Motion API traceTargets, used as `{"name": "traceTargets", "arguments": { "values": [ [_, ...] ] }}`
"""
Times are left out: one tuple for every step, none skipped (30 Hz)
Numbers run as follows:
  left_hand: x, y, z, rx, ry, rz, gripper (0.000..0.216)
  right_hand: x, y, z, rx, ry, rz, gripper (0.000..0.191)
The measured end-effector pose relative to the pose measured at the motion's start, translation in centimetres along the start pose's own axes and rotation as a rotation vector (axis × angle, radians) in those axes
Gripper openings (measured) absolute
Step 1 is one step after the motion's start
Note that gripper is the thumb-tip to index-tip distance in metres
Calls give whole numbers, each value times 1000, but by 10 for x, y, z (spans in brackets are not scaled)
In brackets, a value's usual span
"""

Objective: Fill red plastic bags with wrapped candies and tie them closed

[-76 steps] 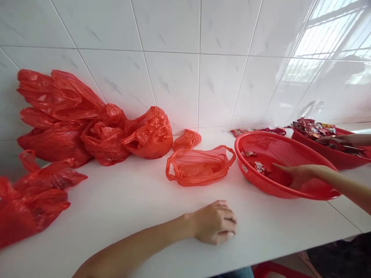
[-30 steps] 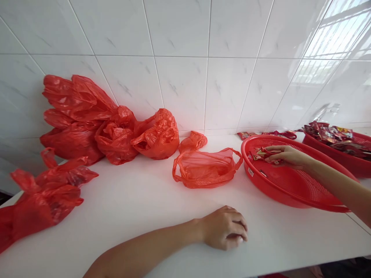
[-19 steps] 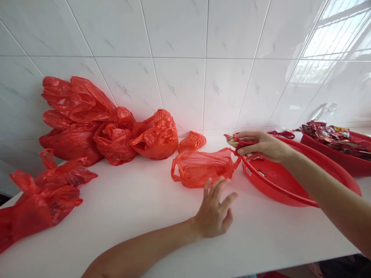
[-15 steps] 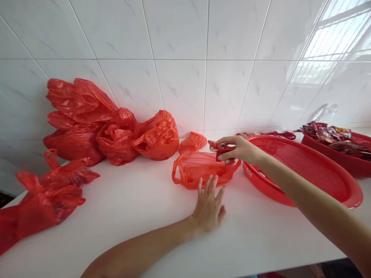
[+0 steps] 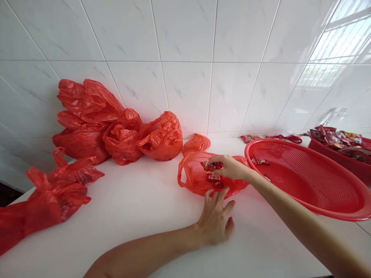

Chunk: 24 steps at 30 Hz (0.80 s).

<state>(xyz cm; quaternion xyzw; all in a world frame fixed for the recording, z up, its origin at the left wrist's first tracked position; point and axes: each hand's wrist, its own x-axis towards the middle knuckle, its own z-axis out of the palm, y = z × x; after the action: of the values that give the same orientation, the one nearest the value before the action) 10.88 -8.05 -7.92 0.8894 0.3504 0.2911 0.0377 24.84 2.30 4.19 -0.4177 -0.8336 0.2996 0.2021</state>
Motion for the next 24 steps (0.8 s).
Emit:
{"name": "traceTargets", "arguments": {
  "values": [
    [0, 0, 1, -13, 15, 9, 41, -3, 1, -1, 18, -3, -4, 22],
    [1, 0, 1, -23, 30, 15, 40, -5, 3, -2, 38, -9, -4, 19],
    [1, 0, 1, -32, 46, 23, 39, -7, 4, -1, 60, -11, -1, 18],
    [1, 0, 1, -42, 61, 32, 39, -9, 6, 0, 86, -9, 4, 20],
    [2, 0, 0, -51, 75, 44, 39, -11, 7, 1, 118, 1, 10, 23],
    [2, 0, 0, -60, 88, 55, 38, -12, 9, 3, 155, 14, 13, 26],
    [3, 0, 0, -69, 99, 65, 37, -13, 11, 6, 192, 32, 14, 29],
    [3, 1, -1, -79, 113, 73, 35, -14, 13, 9, 228, 55, 13, 31],
    [3, 1, -2, -90, 128, 82, 33, -14, 15, 12, 260, 81, 11, 32],
    [4, 2, -2, -104, 147, 89, 31, -15, 17, 15, 287, 114, 10, 32],
    [4, 2, -3, -122, 169, 96, 29, -16, 18, 18, 312, 152, 13, 32],
    [5, 2, -4, -143, 191, 102, 27, -18, 20, 21, 339, 187, 20, 33],
    [5, 2, -5, -169, 211, 108, 26, -19, 21, 24, 367, 215, 29, 34],
    [7, 1, -7, -201, 226, 110, 24, -21, 22, 27, 396, 236, 34, 35],
    [8, -1, -9, -241, 231, 105, 23, -23, 23, 30, 426, 251, 37, 36],
    [10, -3, -12, -295, 230, 88, 21, -26, 25, 32, 456, 264, 39, 37],
    [14, -5, -16, -367, 218, 58, 18, -28, 26, 34, 481, 279, 44, 37],
    [18, -8, -21, -451, 200, 6, 15, -30, 27, 36, 500, 303, 55, 37],
    [22, -12, -26, -540, 182, -68, 14, -32, 29, 37, 517, 339, 69, 36],
    [28, -16, -32, -628, 172, -161, 16, -33, 31, 39, 530, 380, 86, 35],
    [34, -20, -38, -713, 173, -265, 18, -34, 32, 40, 537, 422, 102, 35],
    [41, -24, -43, -790, 185, -370, 19, -35, 33, 41, 536, 462, 111, 34],
    [47, -28, -49, -856, 201, -466, 19, -36, 34, 42, 530, 498, 110, 33],
    [53, -32, -53, -916, 215, -543, 18, -37, 34, 44, 522, 527, 102, 32]
  ]
}}
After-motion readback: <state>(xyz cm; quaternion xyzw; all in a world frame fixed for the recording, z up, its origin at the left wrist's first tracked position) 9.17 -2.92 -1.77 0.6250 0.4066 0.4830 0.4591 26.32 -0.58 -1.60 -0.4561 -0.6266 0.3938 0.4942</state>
